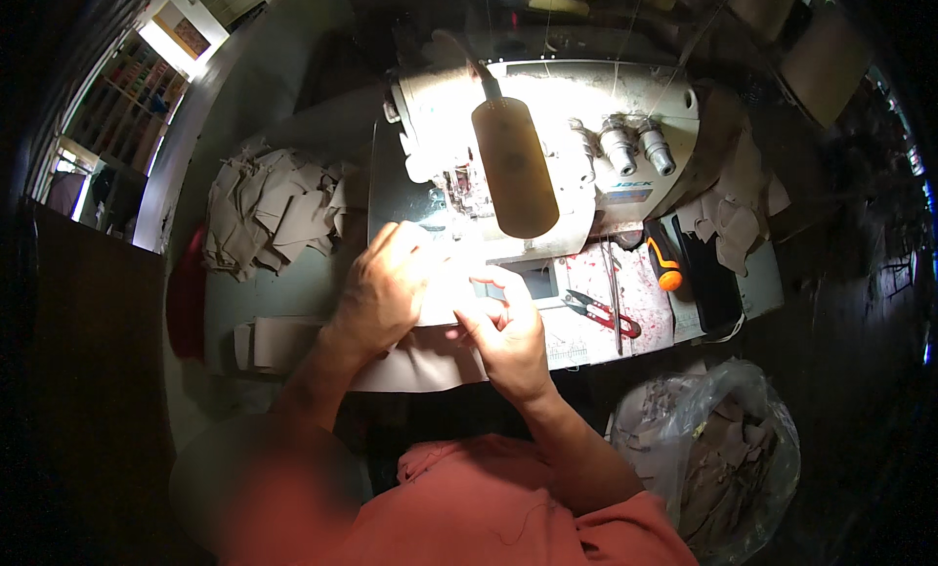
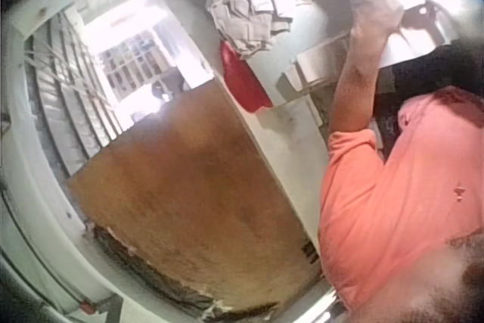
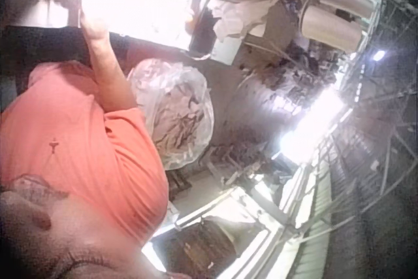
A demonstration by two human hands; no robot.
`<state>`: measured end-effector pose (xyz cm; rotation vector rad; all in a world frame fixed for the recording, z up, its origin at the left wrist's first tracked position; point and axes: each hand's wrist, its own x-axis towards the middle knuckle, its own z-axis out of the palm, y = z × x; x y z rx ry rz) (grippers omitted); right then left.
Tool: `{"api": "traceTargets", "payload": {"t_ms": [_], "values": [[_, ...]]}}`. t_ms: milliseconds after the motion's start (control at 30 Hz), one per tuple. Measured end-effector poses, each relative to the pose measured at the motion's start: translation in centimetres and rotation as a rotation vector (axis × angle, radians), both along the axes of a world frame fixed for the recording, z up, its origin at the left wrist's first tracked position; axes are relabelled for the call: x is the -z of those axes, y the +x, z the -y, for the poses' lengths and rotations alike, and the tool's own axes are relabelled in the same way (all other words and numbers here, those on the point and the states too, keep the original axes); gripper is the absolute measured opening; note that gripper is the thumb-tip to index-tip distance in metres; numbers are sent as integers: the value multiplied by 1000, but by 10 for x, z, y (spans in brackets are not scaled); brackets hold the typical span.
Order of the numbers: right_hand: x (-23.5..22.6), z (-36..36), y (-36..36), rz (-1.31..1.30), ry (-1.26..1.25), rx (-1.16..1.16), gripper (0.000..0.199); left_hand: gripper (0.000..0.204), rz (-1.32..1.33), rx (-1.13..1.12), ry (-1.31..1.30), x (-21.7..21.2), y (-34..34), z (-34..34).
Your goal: The person repeatedly folds small rectangular pieces of light-colored fabric by hand at a sewing machine table. They pick up each piece, fold it in half, and place it on a growing stack. The person also gathers a larger pile of similar fabric pieces and places them into a clear plastic bag.
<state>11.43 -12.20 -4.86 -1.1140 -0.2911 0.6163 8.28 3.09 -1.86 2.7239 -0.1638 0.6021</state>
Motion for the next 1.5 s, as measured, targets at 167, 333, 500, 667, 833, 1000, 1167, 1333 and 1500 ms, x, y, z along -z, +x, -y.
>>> {"api": "traceTargets", "payload": {"t_ms": [167,333,500,667,833,1000,1167,1333,1500], "values": [[-4,-10,13,19,-72,-22,17,16,-22,19,-133,-10,20,-12],[-8,-16,17,39,-88,-3,18,13,93,24,-80,-8,26,-17],[-4,-18,18,81,-131,5,20,15,189,22,-36,-2,13,-3],[-2,-8,14,42,-98,-7,18,24,-56,-65,-42,9,27,-36],[16,28,15,63,-155,51,14,33,-693,-230,226,-2,70,-65],[1,22,1,422,-560,-165,11,35,194,54,767,5,67,-106],[2,10,-4,668,-807,-253,19,32,257,-165,-463,-30,-31,-59],[-13,18,-8,746,-601,-193,16,27,-467,145,-845,2,-135,26],[-49,32,-16,112,-144,-124,26,53,351,400,-2414,53,-127,61]]}}
